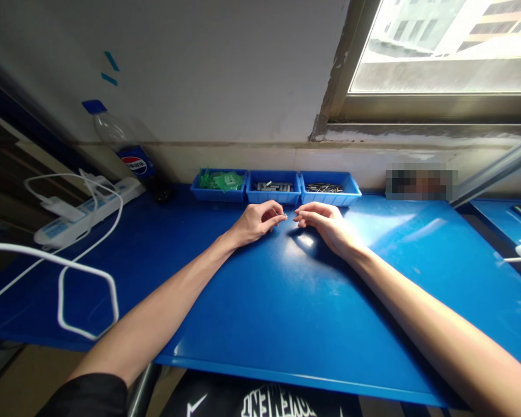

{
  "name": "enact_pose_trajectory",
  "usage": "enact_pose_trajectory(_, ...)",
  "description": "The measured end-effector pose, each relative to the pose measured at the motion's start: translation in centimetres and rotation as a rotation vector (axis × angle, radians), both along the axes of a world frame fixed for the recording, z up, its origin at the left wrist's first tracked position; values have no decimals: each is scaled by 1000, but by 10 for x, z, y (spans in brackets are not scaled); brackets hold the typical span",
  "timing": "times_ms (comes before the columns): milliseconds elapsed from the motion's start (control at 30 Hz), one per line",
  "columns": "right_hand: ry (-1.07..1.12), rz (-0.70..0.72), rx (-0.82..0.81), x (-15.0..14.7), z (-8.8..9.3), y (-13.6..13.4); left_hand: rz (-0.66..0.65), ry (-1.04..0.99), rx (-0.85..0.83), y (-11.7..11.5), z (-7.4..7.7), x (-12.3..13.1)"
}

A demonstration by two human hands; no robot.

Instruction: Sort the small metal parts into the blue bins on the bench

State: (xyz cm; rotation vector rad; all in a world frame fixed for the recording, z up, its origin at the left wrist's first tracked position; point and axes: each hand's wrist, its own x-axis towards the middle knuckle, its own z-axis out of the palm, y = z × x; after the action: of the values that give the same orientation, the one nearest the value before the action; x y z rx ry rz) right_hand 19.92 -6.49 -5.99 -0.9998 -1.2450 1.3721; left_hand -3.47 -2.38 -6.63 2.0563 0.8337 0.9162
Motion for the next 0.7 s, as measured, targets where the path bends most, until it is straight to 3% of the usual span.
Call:
enact_pose_trajectory(100, -9, 2, 6, 0, -1, 0, 49, -173, -147, -1, 0, 5)
enact_pose_trajectory(267, -3, 9, 0, 0, 0, 0, 165, -445, -252, 3, 4, 10)
enact_pose_trajectory(400, -10, 3, 3, -1, 1, 0, 131, -587, -257, 6, 7, 7)
enact_pose_trajectory(500, -19, -3, 2, -1, 1, 0, 145, -436, -125, 7, 5, 3)
enact_pose_trajectory(633, -18, -3, 3, 0, -1, 1, 288, -31, 302, 6, -1, -3)
enact_pose_trajectory(700, -16, 2, 6, 0, -1, 1, 296, 116, 427, 5, -3, -5)
